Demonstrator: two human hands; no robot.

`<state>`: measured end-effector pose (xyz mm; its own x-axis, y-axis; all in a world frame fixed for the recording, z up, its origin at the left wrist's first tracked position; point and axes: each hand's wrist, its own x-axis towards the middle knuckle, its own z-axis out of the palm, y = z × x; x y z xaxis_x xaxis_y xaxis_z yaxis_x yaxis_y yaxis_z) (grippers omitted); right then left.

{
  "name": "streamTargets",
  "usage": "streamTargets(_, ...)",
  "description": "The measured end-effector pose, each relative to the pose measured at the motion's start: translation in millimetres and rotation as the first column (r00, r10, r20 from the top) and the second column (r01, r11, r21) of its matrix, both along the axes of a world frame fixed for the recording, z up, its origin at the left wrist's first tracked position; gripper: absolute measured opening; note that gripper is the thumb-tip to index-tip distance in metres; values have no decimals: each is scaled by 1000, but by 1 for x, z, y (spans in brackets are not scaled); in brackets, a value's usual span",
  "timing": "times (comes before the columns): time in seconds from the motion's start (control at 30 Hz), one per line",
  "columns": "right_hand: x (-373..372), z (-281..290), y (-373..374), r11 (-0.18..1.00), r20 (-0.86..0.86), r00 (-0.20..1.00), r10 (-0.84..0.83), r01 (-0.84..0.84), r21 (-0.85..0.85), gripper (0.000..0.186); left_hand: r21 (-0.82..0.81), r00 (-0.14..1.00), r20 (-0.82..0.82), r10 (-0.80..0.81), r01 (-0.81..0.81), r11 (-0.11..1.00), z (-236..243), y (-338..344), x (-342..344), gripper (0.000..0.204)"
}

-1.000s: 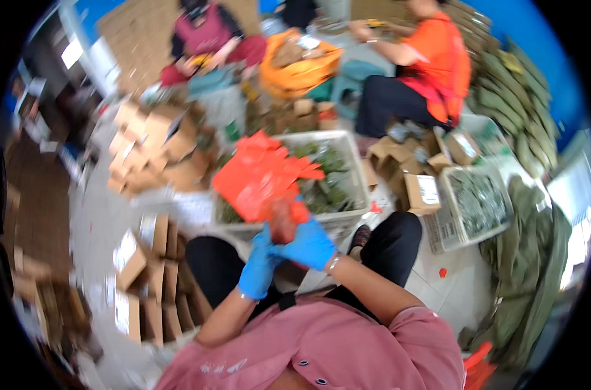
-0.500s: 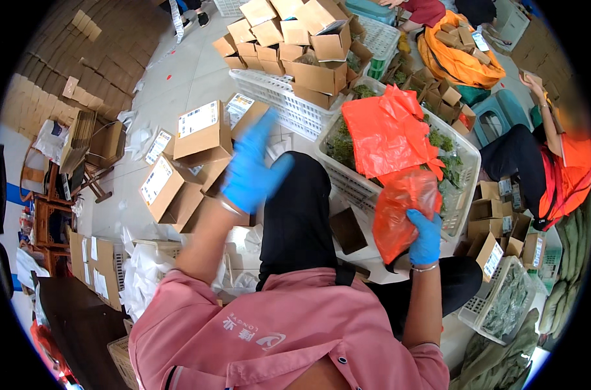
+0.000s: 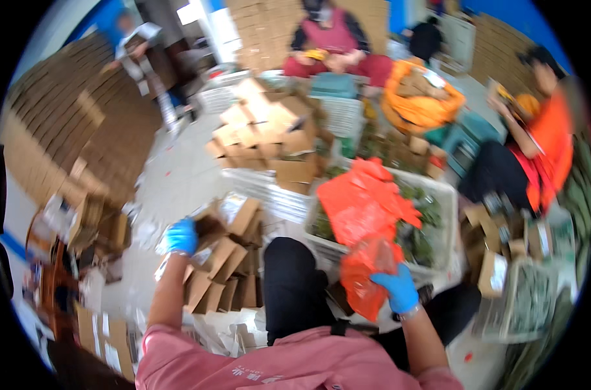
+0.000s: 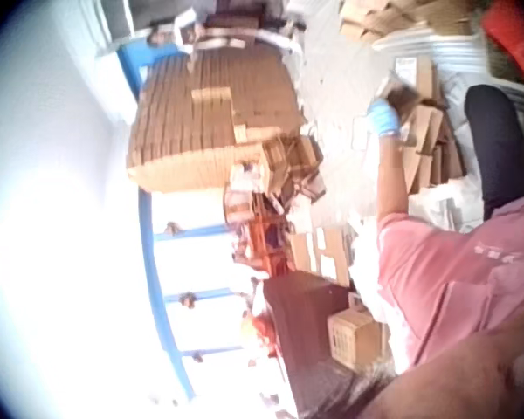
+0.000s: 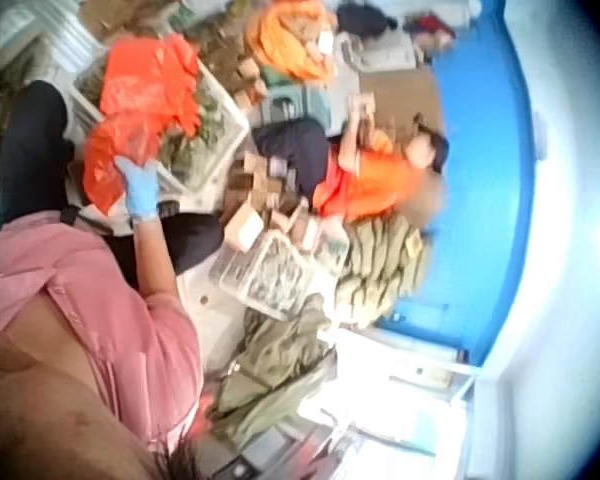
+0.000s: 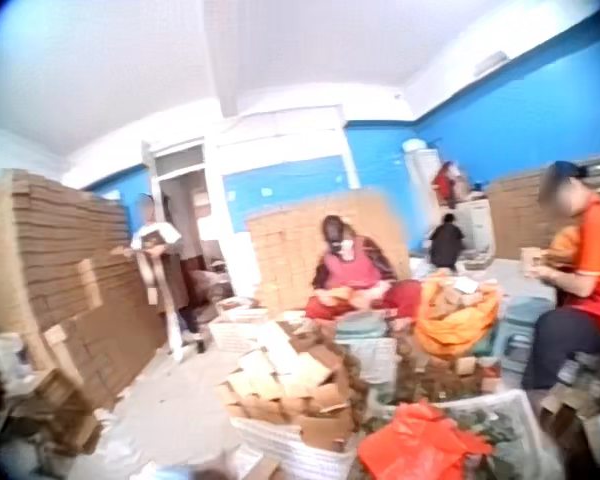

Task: The person sits on the floor and packs small potted plants into orange plastic bags and cardboard boxes. They handle the plants and packaging materials by hand, placing items into containers and arranging them for shipment.

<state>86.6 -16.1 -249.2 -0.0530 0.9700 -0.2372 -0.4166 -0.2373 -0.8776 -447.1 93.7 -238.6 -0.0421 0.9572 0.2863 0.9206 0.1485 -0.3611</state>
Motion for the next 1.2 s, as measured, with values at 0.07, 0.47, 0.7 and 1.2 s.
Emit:
streamTargets(0.07,10,-5,-5,1000,181,984,7,-11,26,30,139,989,87,-123,110,984,33,-2,34,8)
streamTargets(0.47,14,94,-57,520,521,808,-275,-330,788,83,278,94,593,-800,909,312,-13,-61,319,27)
streamTargets(0.7,24,32,-75,595,876,481,-41,-693,408,75,-185,210,958,-193,973,141,-58,-55,340,30)
streamTargets(1.2,43,-15,-56,634,879,133,457,-742,-217,27,-317,298,847,440,948,-32,-109,-41,388,31)
